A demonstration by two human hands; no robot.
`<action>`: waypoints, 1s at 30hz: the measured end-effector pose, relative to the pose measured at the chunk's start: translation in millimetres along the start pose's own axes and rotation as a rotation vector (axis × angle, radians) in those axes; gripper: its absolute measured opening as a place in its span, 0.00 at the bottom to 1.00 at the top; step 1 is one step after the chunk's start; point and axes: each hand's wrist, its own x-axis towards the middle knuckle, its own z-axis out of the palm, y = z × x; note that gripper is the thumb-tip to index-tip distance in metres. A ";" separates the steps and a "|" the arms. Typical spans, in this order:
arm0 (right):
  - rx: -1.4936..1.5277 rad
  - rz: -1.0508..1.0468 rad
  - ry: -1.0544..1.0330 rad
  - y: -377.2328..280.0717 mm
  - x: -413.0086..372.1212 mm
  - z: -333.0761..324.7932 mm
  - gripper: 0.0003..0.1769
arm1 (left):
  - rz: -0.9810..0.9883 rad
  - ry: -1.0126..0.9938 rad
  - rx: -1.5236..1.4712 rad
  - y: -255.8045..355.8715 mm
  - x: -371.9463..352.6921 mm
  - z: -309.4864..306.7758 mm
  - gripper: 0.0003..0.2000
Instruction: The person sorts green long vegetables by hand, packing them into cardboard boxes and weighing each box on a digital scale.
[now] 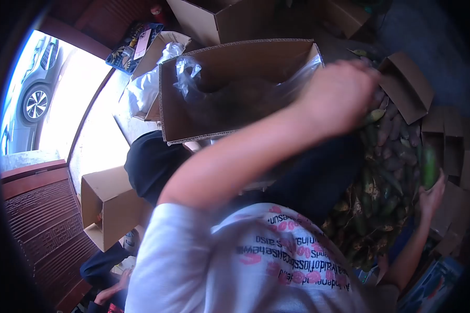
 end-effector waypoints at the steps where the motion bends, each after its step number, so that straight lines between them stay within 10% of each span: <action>1: 0.027 -0.115 0.053 -11.4 16.5 -14.1 0.41 | -0.086 -0.049 0.029 -29.2 -12.3 -25.5 0.14; 12: 0.152 -1.172 -0.299 -342.2 99.8 -101.4 0.36 | -0.289 -0.791 0.646 -163.4 -121.6 -77.0 0.03; 19: -0.478 -1.266 -0.747 -498.4 71.1 -27.9 0.30 | -0.298 -0.836 0.501 -140.0 -152.8 -95.7 0.05; 30: -0.351 -1.423 -1.149 -587.1 2.6 99.1 0.31 | -0.366 -0.809 0.377 -133.1 -149.6 -107.4 0.06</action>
